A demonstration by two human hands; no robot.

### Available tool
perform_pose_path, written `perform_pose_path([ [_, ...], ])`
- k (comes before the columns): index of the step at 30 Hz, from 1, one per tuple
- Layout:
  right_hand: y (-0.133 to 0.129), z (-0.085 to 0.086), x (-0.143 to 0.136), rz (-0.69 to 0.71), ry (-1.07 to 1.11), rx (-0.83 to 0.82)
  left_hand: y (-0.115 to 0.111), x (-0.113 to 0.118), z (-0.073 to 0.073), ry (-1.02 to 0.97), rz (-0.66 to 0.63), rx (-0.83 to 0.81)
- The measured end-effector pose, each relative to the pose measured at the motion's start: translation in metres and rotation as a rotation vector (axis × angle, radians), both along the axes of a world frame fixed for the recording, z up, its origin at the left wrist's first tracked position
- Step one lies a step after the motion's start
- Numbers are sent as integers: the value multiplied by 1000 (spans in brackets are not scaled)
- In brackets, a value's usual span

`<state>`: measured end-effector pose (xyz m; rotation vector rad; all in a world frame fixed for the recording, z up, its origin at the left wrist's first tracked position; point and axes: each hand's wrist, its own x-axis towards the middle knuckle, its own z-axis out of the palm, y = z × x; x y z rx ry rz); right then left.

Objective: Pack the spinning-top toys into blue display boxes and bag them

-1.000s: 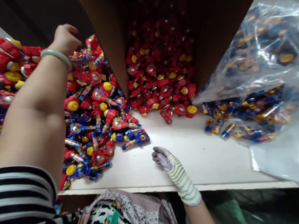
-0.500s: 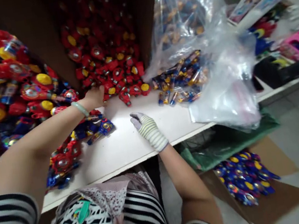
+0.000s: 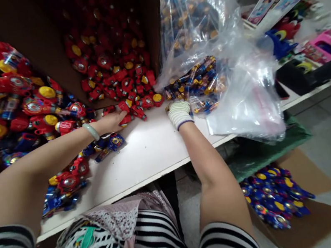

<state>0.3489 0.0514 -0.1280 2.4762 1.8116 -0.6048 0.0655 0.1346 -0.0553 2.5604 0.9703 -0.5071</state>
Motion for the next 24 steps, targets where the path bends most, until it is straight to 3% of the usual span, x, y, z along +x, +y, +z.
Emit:
perform_pose_path([
  [2, -20, 5, -9, 11, 105, 105, 0, 3, 14, -112, 109, -142],
  [5, -59, 15, -33, 45, 465, 263, -7, -1, 36, -419, 293, -474],
  [7, -81, 25, -54, 92, 664, 342, -20, -6, 45, -578, 404, -684],
  [9, -95, 37, -75, 135, 730, 391, -37, -10, 51, -675, 486, -797],
  [11, -103, 48, -90, 155, 685, 396, -53, -10, 56, -721, 508, -799],
  [15, -110, 60, -105, 205, 511, 386, -75, -2, 67, -768, 574, -624],
  [19, -115, 60, -114, 202, 393, 407, -88, 7, 72, -830, 687, -531],
  [24, -122, 57, -119, 127, 428, 423, -100, 11, 70, -875, 697, -549],
])
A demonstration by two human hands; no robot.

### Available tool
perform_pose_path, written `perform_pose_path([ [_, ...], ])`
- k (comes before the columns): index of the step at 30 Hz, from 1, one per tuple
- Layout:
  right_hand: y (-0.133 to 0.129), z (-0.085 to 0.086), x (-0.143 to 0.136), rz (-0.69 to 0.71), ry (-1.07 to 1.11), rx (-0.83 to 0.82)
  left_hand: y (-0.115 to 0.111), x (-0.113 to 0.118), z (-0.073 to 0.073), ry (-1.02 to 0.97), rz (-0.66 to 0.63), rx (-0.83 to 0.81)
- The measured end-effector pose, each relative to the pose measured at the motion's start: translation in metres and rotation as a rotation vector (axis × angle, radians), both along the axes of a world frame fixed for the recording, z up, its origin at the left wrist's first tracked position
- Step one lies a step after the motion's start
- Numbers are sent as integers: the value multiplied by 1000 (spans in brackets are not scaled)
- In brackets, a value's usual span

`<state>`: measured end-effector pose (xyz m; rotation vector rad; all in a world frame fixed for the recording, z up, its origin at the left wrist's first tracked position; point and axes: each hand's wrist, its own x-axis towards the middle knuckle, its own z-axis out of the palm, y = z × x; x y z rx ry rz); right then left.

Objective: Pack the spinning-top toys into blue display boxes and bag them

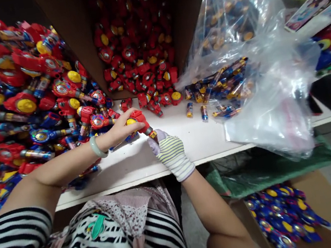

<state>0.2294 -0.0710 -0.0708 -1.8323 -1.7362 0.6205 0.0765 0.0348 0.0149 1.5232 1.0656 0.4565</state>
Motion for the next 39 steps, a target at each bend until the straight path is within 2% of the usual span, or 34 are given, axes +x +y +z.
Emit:
perform_pose_path([
  [2, -2, 0, -3, 35, 167, -56, -2, -3, -2, 18, -47, 14],
  [5, -7, -2, -12, 125, 558, -173, -5, -11, -5, 117, -125, 82],
  [7, -10, -6, -19, 121, 756, -216, -6, -15, -8, 186, -164, 125],
  [12, -18, -15, -33, 10, 1017, -313, -6, -16, -10, 209, -206, 136],
  [17, -25, -18, -44, 49, 1412, -501, -2, -16, -10, 248, -270, 230],
  [19, -25, -19, -48, 67, 1492, -561, -1, -18, -8, 320, -290, 232],
  [22, -21, -19, -46, 15, 1357, -534, 4, -20, -2, 478, -253, 197],
  [24, -16, -17, -41, -23, 1063, -398, 8, -20, 4, 532, -183, 159],
  [26, -11, -13, -36, -6, 688, -248, 11, -20, 8, 499, -135, 130],
  [29, -8, -11, -36, 32, 291, -167, 15, -22, 9, 422, -189, 97],
  [33, -9, -13, -44, 8, 168, -144, 17, -26, 4, 427, -264, 51],
  [39, -10, -16, -48, -30, 84, -104, 15, -27, -1, 373, -204, 63],
])
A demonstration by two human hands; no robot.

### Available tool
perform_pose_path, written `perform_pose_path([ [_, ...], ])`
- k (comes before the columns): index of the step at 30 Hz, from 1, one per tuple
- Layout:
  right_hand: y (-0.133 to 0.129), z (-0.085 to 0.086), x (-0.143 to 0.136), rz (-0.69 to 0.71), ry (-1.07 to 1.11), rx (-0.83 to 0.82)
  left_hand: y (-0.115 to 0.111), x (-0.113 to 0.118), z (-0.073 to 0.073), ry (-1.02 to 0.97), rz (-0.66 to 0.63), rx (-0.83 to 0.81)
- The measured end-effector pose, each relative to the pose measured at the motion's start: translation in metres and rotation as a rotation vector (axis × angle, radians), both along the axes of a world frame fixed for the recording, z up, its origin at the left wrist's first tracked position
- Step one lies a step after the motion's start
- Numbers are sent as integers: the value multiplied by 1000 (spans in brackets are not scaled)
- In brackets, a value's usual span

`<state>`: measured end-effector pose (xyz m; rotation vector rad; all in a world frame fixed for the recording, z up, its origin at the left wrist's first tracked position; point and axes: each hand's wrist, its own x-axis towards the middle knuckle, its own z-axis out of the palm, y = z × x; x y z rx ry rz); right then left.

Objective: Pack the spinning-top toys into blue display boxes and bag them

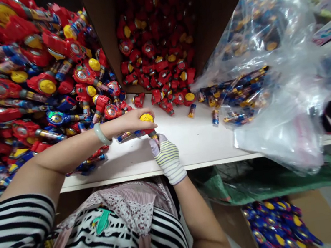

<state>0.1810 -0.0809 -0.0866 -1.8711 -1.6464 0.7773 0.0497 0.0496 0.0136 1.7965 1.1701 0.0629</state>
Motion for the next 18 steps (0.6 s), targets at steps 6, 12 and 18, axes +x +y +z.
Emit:
perform_pose_path([
  [6, 9, -10, 3, 26, 82, 5, -12, -2, -20, -42, 135, 59],
  [12, 30, -8, 3, 155, 487, 143, 11, -24, 32, -24, -25, 236],
  [18, 32, -27, 50, -75, 707, 86, 145, -88, 172, 125, 439, 1006],
])
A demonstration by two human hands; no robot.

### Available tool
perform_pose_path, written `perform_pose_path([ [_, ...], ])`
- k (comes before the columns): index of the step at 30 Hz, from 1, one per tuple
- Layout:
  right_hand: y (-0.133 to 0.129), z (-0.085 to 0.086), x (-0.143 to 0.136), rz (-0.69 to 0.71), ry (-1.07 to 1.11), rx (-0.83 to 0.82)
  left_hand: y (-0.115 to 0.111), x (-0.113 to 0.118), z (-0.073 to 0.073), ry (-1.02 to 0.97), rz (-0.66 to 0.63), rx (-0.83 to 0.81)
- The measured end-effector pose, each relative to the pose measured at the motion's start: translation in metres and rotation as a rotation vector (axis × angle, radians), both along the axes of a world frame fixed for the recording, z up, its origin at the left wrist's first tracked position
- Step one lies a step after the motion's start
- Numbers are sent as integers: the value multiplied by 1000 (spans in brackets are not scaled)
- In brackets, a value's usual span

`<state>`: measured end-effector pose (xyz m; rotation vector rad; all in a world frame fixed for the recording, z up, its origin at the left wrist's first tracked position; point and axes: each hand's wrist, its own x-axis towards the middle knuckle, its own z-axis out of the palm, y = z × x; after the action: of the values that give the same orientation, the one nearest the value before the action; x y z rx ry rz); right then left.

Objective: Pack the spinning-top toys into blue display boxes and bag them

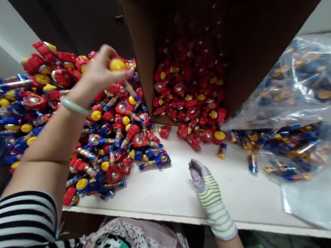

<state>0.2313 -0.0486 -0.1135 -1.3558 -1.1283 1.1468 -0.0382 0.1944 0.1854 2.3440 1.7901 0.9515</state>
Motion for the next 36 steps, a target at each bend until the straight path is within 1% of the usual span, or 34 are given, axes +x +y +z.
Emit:
perform_pose_path([
  [1, -2, -5, 5, -17, 18, -45, 30, -10, 16, -5, 43, 63],
  [2, -4, -10, 6, -27, 34, -77, 58, -18, 26, -9, 46, 72],
  [3, -5, -13, 6, -35, 48, -98, 84, -23, 32, 6, 85, 40],
  [4, -7, -16, 3, -38, 59, -112, 105, -26, 34, 25, 126, 0],
  [5, -9, -18, 0, -35, 68, -120, 121, -25, 33, 44, 170, -36],
  [6, -11, -20, -2, -30, 75, -122, 130, -23, 29, 55, 226, -53],
  [7, -13, -21, -3, -23, 76, -121, 133, -18, 25, 59, 277, -42],
  [8, -16, -23, -2, -20, 68, -115, 129, -12, 20, 63, 316, -20],
  [9, -19, -25, 3, -21, 46, -107, 119, -5, 15, 95, 338, -8],
  [10, -22, -28, 11, -25, 8, -97, 105, 2, 11, 165, 338, -15],
  [11, -25, -31, 21, -37, -44, -90, 86, 9, 5, 260, 306, -29],
  [12, -26, -34, 35, -56, -109, -86, 66, 16, -2, 373, 232, -54],
  [13, -25, -37, 49, -83, -182, -89, 45, 24, -12, 453, 130, -74],
  [14, -21, -40, 65, -114, -262, -97, 24, 34, -26, 487, 21, -94],
  [15, -15, -42, 79, -146, -347, -114, 5, 45, -43, 494, -100, -154],
  [16, -5, -43, 91, -173, -434, -136, -11, 59, -64, 494, -217, -260],
  [17, 8, -44, 100, -189, -520, -164, -25, 74, -88, 518, -313, -400],
  [18, 22, -43, 106, -194, -602, -197, -35, 90, -115, 556, -383, -535],
  [19, 38, -41, 109, -190, -678, -234, -42, 107, -141, 586, -406, -617],
  [21, 70, -37, 106, -168, -818, -336, -49, 136, -190, 611, -392, -661],
  [22, 84, -36, 103, -139, -878, -409, -49, 147, -209, 608, -374, -660],
  [23, 96, -34, 99, -105, -926, -483, -49, 155, -223, 607, -368, -662],
  [24, 104, -34, 97, -71, -960, -547, -47, 158, -233, 607, -370, -670],
  [25, 108, -35, 95, -42, -978, -597, -46, 159, -238, 600, -371, -678],
  [26, 109, -36, 95, -22, -988, -627, -44, 156, -239, 573, -375, -678],
  [27, 105, -38, 96, -18, -990, -618, -42, 150, -236, 513, -382, -680],
  [28, 99, -39, 97, -20, -980, -572, -42, 143, -230, 413, -392, -703],
  [30, 80, -39, 99, -17, -896, -403, -45, 127, -215, 91, -409, -831],
  [32, 55, -32, 94, -38, -750, -172, -55, 114, -202, -312, -427, -1007],
  [34, 31, -17, 83, -106, -550, 1, -72, 107, -195, -648, -424, -1129],
  [36, 10, 0, 66, -188, -267, 61, -91, 106, -195, -835, -383, -1136],
])
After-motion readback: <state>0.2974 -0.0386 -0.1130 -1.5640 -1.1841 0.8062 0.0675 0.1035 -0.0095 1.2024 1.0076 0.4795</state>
